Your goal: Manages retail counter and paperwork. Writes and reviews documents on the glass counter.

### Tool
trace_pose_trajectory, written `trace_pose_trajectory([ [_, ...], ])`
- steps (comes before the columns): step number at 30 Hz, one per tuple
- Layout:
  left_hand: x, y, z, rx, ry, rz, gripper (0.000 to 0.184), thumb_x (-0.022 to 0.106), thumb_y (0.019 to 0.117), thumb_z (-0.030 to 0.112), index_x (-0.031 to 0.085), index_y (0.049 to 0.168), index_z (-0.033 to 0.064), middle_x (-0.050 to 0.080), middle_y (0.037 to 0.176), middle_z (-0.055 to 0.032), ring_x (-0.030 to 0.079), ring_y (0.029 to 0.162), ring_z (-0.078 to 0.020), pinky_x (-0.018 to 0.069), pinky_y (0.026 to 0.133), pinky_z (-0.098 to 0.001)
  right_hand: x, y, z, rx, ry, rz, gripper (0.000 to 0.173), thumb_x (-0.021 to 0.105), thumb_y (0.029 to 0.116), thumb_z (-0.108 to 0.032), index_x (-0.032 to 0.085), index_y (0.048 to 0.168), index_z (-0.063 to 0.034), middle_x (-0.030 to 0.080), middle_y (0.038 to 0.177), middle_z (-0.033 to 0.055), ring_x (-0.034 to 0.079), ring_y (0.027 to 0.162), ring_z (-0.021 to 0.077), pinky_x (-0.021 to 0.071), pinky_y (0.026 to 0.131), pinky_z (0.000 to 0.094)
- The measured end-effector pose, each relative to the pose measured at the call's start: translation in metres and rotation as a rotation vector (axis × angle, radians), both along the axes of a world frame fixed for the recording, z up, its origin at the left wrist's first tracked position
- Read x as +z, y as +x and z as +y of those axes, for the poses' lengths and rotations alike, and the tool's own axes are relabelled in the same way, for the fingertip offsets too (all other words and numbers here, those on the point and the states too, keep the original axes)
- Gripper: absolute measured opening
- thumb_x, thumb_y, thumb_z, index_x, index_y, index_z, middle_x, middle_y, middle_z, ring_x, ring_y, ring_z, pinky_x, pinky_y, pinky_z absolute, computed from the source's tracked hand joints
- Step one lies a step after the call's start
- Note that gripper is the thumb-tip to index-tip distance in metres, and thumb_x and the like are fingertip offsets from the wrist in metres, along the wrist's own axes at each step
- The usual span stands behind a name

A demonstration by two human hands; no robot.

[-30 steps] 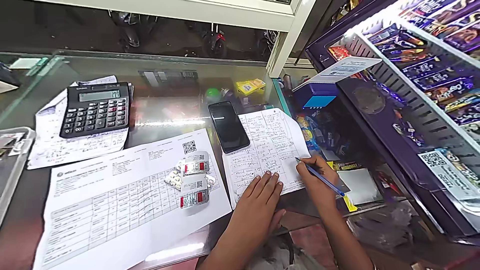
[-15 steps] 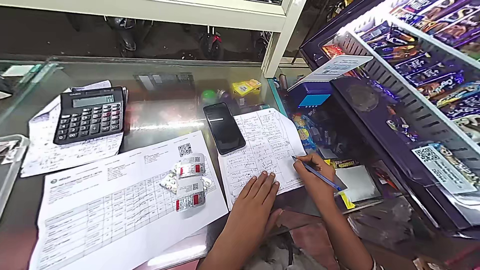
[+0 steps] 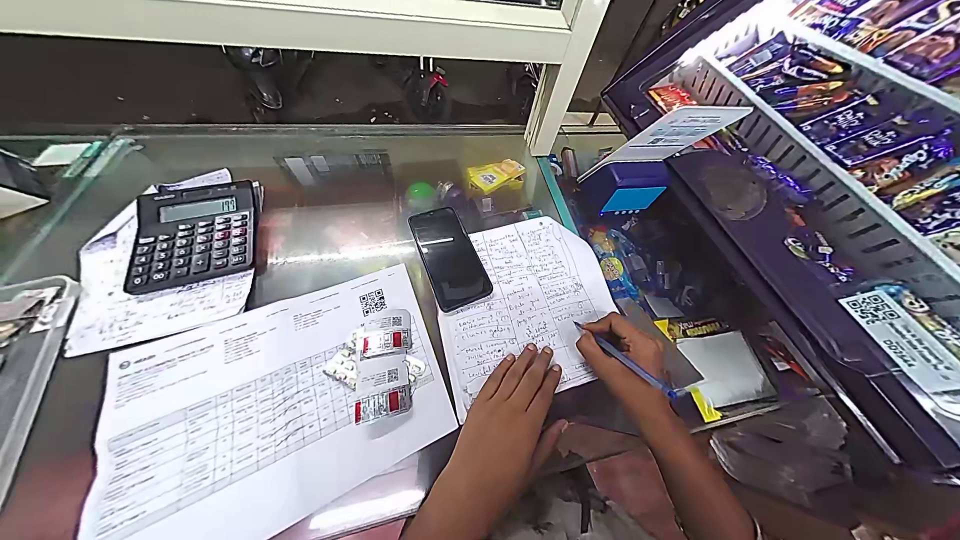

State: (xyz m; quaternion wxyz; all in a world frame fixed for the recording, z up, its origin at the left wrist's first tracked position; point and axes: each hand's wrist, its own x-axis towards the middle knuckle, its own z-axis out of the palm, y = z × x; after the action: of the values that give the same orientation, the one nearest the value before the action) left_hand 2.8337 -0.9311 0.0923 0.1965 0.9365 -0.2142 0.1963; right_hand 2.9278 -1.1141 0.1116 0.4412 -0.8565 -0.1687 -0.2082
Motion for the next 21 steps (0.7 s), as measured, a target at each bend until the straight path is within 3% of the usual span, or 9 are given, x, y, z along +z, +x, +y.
trace_pose_trajectory([
  [11, 0.0011, -0.0007, 0.0004, -0.004, -0.001, 0.018, 0.049, 0.049, 0.1026, 0.042, 0.065, 0.135, 0.009, 0.058, 0.148, -0.007, 0.053, 0.139, -0.0257, 0.0421, 0.114, -0.0421, 0.0005, 0.0043, -0.0016, -0.054, 0.048, 0.052, 0.013, 0.066, 0.0795, -0.017, 0.07, 0.08, -0.0043, 0.062, 0.069, -0.0037, 0.054, 0.062, -0.0051, 0.0428, 0.058, 0.0119],
  [21, 0.0019, -0.0005, 0.0003, 0.006, 0.012, 0.017, 0.049, 0.049, 0.1027, 0.042, 0.065, 0.135, 0.0099, 0.058, 0.148, -0.0061, 0.052, 0.14, -0.0248, 0.0418, 0.115, -0.0409, 0.0003, 0.0057, -0.0031, -0.029, 0.034, 0.059, 0.015, 0.066, 0.0808, -0.017, 0.072, 0.083, -0.0041, 0.064, 0.071, -0.0024, 0.056, 0.064, -0.004, 0.0447, 0.059, 0.0128],
])
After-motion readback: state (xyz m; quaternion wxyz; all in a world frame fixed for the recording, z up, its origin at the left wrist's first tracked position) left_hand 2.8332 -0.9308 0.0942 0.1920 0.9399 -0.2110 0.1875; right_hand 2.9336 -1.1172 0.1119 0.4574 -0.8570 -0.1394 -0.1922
